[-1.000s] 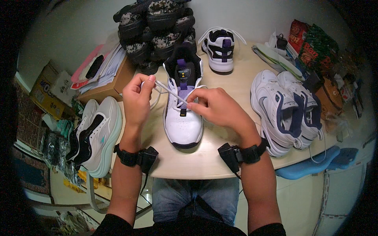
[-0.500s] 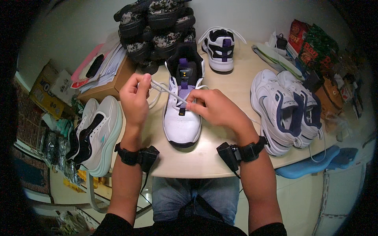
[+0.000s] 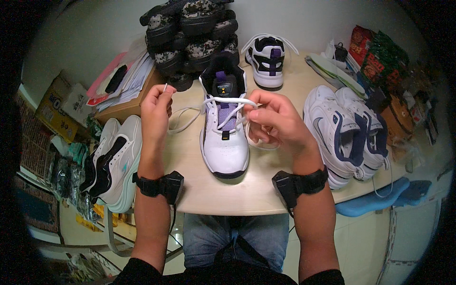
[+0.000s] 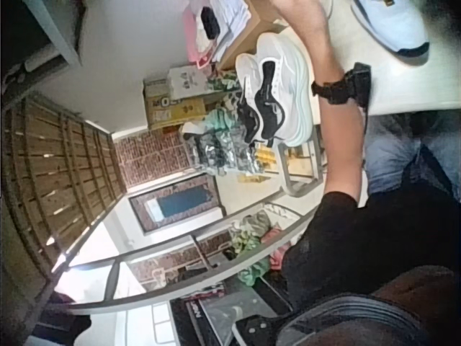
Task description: The person laces a white and black sneaker by hand on a table, threading the white laces through the eyelets and pulling them tight.
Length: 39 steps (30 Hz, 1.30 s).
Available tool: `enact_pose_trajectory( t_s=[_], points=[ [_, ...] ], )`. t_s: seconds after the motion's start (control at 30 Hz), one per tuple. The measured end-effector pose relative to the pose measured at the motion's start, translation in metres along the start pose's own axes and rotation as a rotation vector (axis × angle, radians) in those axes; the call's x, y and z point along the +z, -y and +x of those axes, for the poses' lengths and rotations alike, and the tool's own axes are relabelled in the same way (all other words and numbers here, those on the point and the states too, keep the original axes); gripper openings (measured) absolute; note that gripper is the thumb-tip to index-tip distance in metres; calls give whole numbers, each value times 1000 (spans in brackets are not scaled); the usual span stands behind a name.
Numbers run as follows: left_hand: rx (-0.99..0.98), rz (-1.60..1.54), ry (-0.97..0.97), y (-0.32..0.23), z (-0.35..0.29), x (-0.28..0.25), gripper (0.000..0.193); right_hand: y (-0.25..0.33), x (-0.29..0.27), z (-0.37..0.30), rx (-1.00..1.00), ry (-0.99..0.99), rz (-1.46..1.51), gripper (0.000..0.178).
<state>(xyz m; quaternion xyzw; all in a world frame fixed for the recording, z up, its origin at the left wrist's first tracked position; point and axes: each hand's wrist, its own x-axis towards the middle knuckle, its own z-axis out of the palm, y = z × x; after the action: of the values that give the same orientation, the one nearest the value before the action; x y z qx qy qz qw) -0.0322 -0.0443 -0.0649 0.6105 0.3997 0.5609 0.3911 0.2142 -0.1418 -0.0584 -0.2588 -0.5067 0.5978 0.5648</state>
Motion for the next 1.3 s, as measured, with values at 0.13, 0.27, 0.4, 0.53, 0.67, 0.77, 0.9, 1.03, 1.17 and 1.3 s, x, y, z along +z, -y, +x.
enact_pose_trajectory(
  t_s=[0.13, 0.27, 0.4, 0.53, 0.67, 0.77, 0.9, 1.03, 1.17, 1.3],
  points=[
    [26, 29, 34, 1, -1, 3, 14, 6, -8, -3, 12, 179, 2, 11],
    [42, 39, 87, 2, -4, 6, 14, 10, -6, -3, 93, 186, -243, 25],
    [22, 41, 115, -1, -5, 3, 14, 0, -8, 4, -146, 78, -250, 35],
    [47, 39, 214, -9, -8, 5, 16, -5, -24, 7, -115, 83, -132, 40],
    [143, -16, 291, -18, -17, 13, 16, 15, 10, 1, 94, -55, -492, 25],
    [174, -91, 434, -24, -24, 17, 16, 0, 6, 6, 42, -16, -521, 15],
    [79, 36, 514, -27, -32, 28, 15, -4, 10, 8, -60, -22, -497, 16],
    [88, 108, 579, -24, -35, 34, 16, -9, 17, 9, -83, -32, -498, 15],
    [92, 179, 587, -25, -36, 36, 17, -17, 17, 11, -62, -110, -506, 11],
    [71, 143, 573, -21, -34, 35, 16, -20, 15, 12, -97, -151, -610, 11]
  ],
)
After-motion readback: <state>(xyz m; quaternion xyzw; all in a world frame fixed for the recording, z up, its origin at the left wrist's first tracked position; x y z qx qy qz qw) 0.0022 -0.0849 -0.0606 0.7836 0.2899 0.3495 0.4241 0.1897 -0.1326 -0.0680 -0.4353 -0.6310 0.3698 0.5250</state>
